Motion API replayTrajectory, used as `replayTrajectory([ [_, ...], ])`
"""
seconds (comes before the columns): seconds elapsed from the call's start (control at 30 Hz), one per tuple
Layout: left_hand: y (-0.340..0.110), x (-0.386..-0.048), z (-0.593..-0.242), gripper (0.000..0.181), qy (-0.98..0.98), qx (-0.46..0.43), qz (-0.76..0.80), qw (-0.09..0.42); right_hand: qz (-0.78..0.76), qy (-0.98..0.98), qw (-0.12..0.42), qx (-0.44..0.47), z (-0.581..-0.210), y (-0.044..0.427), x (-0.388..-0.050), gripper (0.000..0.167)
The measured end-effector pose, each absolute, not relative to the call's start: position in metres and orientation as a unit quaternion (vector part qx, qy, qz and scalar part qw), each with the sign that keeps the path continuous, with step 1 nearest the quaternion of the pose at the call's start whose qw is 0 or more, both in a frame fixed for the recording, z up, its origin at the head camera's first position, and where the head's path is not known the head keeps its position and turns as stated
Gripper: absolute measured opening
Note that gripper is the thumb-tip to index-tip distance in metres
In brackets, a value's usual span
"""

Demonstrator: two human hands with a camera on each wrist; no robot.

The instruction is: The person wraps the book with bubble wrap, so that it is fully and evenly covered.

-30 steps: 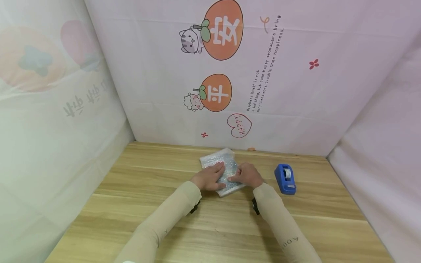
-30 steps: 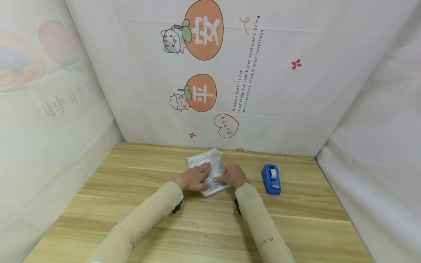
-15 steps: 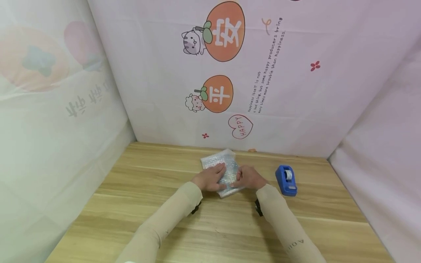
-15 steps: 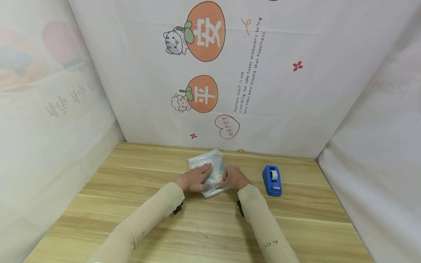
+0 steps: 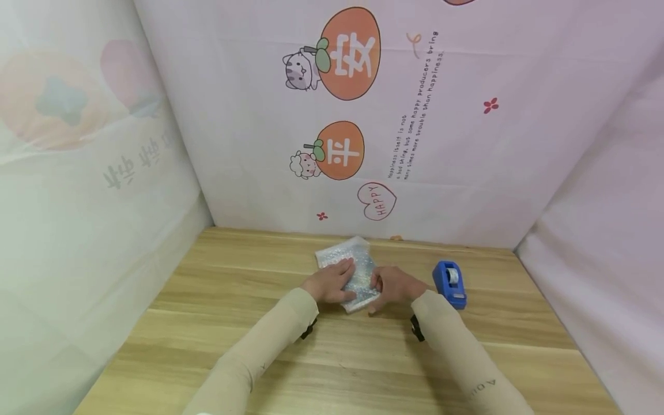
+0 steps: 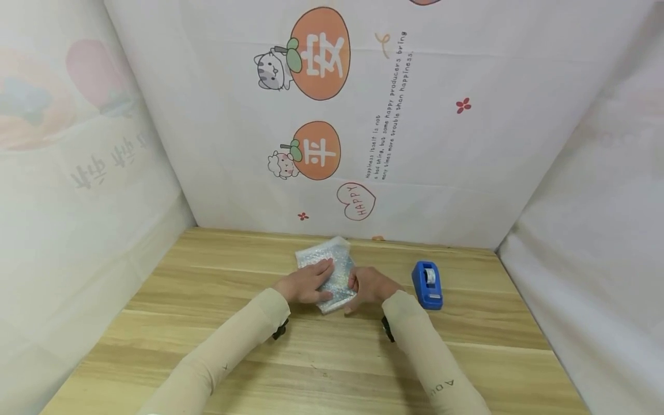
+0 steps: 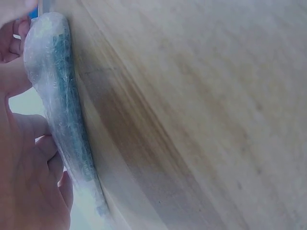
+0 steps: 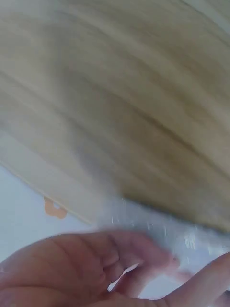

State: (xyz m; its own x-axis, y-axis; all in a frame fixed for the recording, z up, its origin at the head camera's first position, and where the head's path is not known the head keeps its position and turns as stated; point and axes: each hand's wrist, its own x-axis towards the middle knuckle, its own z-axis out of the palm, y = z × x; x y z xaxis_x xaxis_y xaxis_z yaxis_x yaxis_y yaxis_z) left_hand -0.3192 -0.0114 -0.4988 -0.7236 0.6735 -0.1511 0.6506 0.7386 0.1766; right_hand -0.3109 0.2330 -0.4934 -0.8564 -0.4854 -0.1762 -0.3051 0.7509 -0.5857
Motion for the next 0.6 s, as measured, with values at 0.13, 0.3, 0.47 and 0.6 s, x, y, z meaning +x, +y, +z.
replayTrajectory([
  [0.13, -0.014, -0.320, -0.496, 0.085, 0.927, 0.354, 0.069, 0.106, -0.274, 0.911, 0.175, -0.255, -0.485, 0.235, -0.309, 0.048],
  [0.3, -0.017, -0.322, -0.499, 0.085, 0.924, 0.361, 0.076, 0.102, -0.262, 0.910, 0.186, -0.263, -0.473, 0.239, -0.303, 0.042],
  [0.47, -0.020, -0.322, -0.499, 0.086, 0.923, 0.360, 0.085, 0.108, -0.219, 0.918, 0.205, -0.258, -0.456, 0.241, -0.296, 0.039],
  [0.6, -0.023, -0.323, -0.496, 0.087, 0.922, 0.355, 0.103, 0.114, -0.168, 0.932, 0.219, -0.234, -0.441, 0.243, -0.288, 0.046],
])
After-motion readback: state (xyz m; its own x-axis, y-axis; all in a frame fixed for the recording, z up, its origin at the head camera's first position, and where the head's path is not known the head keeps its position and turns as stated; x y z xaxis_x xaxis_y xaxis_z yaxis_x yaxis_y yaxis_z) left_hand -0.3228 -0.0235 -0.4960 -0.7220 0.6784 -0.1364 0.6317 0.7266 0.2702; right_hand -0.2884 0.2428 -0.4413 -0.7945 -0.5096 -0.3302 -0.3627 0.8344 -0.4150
